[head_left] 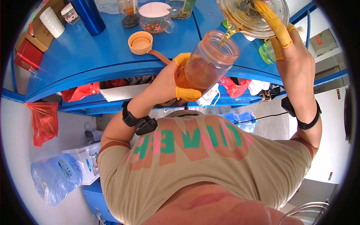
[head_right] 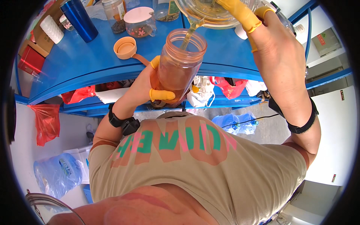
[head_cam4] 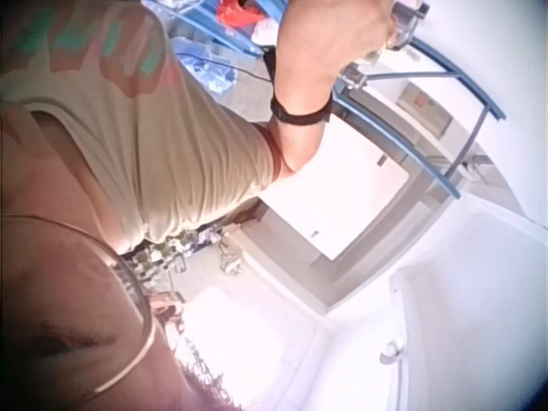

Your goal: Pouring tea from a glass teapot into a plastic bottle and then cleaning out the teapot filter at a floor drain.

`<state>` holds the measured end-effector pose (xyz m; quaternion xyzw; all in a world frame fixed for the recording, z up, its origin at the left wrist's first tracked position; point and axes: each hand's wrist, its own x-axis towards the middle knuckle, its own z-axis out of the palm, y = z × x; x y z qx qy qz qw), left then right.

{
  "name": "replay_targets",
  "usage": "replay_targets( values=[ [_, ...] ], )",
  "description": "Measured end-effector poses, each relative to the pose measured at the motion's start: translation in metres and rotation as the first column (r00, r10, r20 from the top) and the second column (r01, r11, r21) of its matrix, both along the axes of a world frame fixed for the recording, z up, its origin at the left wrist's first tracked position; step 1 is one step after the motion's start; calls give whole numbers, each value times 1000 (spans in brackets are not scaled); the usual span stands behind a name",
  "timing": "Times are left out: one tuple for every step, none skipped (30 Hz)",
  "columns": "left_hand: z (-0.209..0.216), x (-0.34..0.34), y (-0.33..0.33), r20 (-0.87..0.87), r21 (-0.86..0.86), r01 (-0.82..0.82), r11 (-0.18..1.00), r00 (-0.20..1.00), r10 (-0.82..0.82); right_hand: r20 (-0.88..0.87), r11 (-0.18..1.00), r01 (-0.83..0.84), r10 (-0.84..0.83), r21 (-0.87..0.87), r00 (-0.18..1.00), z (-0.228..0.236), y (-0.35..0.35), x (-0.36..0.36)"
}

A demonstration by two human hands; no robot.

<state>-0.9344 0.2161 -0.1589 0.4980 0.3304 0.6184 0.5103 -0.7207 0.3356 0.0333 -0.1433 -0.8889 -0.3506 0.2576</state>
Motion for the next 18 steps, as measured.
replay_targets(
  values=[
    [0,0,0,-3,11,-1,1000,1000,1,2,1000,11,-11,8,1000,-1,0,1],
    [0,0,0,-4,21,-4,1000,1000,4,4,1000,19,-19,16,1000,-1,1,1],
    [2,0,0,-4,19,-6,1000,1000,6,5,1000,17,-17,13,1000,-2,1,2],
    [4,0,-1,-28,7,-12,1000,1000,13,17,999,6,-7,34,1000,-2,0,2],
    [6,0,-1,-54,-5,-16,1000,998,16,29,998,-2,1,56,1000,-1,-1,2],
    [6,0,-1,-55,-7,-15,1000,998,14,28,999,-1,-1,54,1000,-2,-1,3],
    [7,1,-1,-55,-25,-14,1000,998,13,30,999,-21,20,38,999,-2,-1,4],
    [8,1,-1,-56,-44,-15,999,998,12,31,999,-41,41,22,999,-2,-1,5],
    [9,1,-1,-58,-45,-13,999,998,10,29,999,-40,39,20,999,-2,-1,6],
    [11,2,-1,-80,-47,-12,999,997,8,39,1000,11,-12,7,999,-3,-3,7],
    [12,2,-1,-102,-48,-11,999,995,6,49,998,62,-62,-5,997,-3,-5,7],
    [11,3,-1,-104,-52,-15,999,995,10,48,998,58,-57,-9,997,-2,-12,2],
    [9,4,0,-84,-67,-22,998,996,17,126,979,189,-197,74,972,1,-25,-6],
    [9,5,0,-64,-80,-24,997,998,19,158,960,255,-272,119,949,2,-30,-10],
    [9,6,1,-66,-81,-23,996,998,18,188,934,315,-344,167,920,2,-36,-14],
    [10,6,1,-69,-71,-32,997,997,27,159,945,276,-303,174,940,1,-37,-16],
    [11,7,1,-72,-59,-41,997,997,37,143,950,256,-283,179,948,1,-37,-15],
    [9,6,2,-74,-60,-42,997,997,37,127,954,236,-261,183,957,1,-36,-15]
  ],
)
